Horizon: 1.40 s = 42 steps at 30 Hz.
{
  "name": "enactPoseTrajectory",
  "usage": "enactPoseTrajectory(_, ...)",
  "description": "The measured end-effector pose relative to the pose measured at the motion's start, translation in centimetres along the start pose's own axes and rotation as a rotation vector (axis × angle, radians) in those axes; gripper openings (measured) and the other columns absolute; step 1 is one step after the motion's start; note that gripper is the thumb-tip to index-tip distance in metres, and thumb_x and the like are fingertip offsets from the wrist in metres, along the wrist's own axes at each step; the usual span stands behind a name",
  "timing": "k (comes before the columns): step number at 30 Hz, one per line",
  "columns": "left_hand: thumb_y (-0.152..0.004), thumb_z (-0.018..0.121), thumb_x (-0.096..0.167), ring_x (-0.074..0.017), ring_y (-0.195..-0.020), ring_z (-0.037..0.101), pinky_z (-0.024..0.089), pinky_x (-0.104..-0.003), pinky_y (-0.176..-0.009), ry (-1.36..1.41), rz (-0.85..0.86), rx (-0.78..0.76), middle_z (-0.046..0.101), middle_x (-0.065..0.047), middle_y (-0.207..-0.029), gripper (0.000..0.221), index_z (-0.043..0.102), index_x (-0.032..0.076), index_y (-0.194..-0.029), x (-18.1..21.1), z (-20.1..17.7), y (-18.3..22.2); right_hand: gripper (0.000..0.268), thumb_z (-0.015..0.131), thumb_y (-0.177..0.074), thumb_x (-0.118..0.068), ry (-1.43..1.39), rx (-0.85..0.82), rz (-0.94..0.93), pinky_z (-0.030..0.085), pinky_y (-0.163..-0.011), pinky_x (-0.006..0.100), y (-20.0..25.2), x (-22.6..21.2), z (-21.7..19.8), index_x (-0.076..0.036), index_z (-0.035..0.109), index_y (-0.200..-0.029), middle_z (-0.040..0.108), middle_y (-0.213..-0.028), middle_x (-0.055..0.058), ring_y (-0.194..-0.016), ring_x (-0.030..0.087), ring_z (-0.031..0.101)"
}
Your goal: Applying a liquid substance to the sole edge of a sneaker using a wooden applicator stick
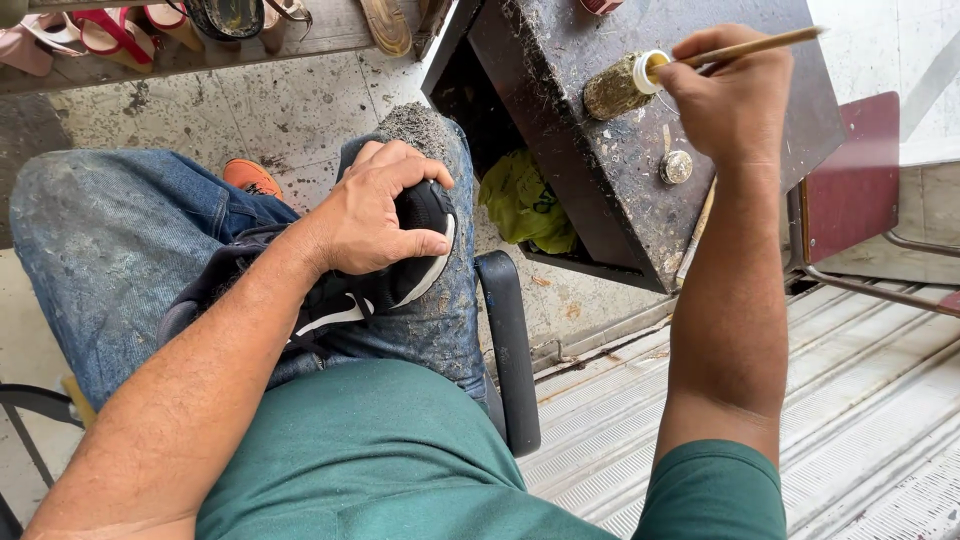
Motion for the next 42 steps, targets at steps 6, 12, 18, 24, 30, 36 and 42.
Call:
enactPoseTrajectory(6,-0.067,0.09,0.042,-0.0282,-0.115,0.047,0.038,-0.045,-0.105,0.005,0.019,0.004,0.055,-0.004,-0.112,0.061,0.066,0.026,-0.121,-0.1,0.1,0.0,0.014,0.072,-0.08,0.002,-0.516,0.306,0.312,0.069,-0.054,0.023,1.6,0.9,-4.0,-0.009,0.071,-0.088,0.066,-0.075,0.006,-0.069,0.016,0.081)
enactPoseTrajectory(12,-0.067,0.089,0.042,-0.0273,-0.117,0.047,0.037,-0.044,-0.107,0.007,-0.007,-0.008,0.056,-0.003,-0.115,0.061,0.066,0.028,-0.121,-0.1,0.0,0.0,0.013,0.059,-0.078,0.002,-0.956,0.458,0.494,0.065,-0.048,0.036,3.5,3.2,-2.6,-0.007,0.063,-0.087,0.069,-0.068,0.018,-0.065,0.029,0.08)
enactPoseTrajectory(18,-0.068,0.086,0.044,-0.0274,-0.113,0.047,0.038,-0.045,-0.105,-0.001,-0.006,-0.012,0.055,-0.004,-0.112,0.06,0.066,0.027,-0.121,0.5,-0.3,0.0,0.018,0.05,-0.089,0.006,-1.243,0.447,0.404,0.065,-0.057,0.042,4.2,4.5,0.0,-0.008,0.059,-0.096,0.069,-0.083,0.016,-0.069,0.031,0.073)
enactPoseTrajectory(24,-0.071,0.079,0.043,-0.0321,-0.115,0.049,0.038,-0.044,-0.105,-0.013,-0.006,0.007,0.056,-0.006,-0.116,0.055,0.064,0.027,-0.121,0.7,-0.7,0.2,0.024,0.071,-0.098,-0.022,-1.418,0.354,0.271,0.042,-0.048,0.026,8.9,1.1,1.9,-0.016,0.051,-0.087,0.056,-0.086,0.004,-0.064,0.013,0.057)
enactPoseTrajectory(30,-0.072,0.085,0.038,-0.0274,-0.113,0.044,0.039,-0.043,-0.101,0.05,0.059,-0.013,0.054,-0.004,-0.114,0.055,0.063,0.026,-0.12,1.2,-0.7,0.2,0.041,0.039,-0.115,-0.044,-1.557,0.001,-0.018,0.067,-0.091,0.038,16.4,-7.4,4.7,-0.012,0.063,-0.107,0.059,-0.125,0.015,-0.092,0.03,0.07)
enactPoseTrajectory(36,-0.072,0.085,0.04,-0.0276,-0.11,0.046,0.038,-0.044,-0.101,0.017,0.098,0.012,0.055,-0.005,-0.116,0.059,0.062,0.024,-0.124,1.5,-0.8,0.3,0.013,0.071,-0.093,0.004,-1.134,0.193,-0.081,0.068,-0.073,0.033,18.5,-12.1,6.9,-0.004,0.061,-0.096,0.06,-0.103,0.023,-0.073,0.028,0.071)
enactPoseTrajectory(42,-0.073,0.086,0.041,-0.0284,-0.111,0.046,0.037,-0.046,-0.102,0.016,0.108,0.005,0.055,-0.006,-0.118,0.06,0.061,0.023,-0.125,1.3,-0.8,0.2,0.018,0.069,-0.093,0.012,-0.884,0.191,-0.104,0.067,-0.074,0.033,18.2,-13.7,7.8,-0.001,0.058,-0.091,0.064,-0.101,0.027,-0.079,0.028,0.07)
Point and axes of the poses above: each hand's wrist, its own y-axis away from the middle knuckle, its own z-axis out of the palm, x = y × z, the point moved 7 cm from there along -y, towards the middle knuckle
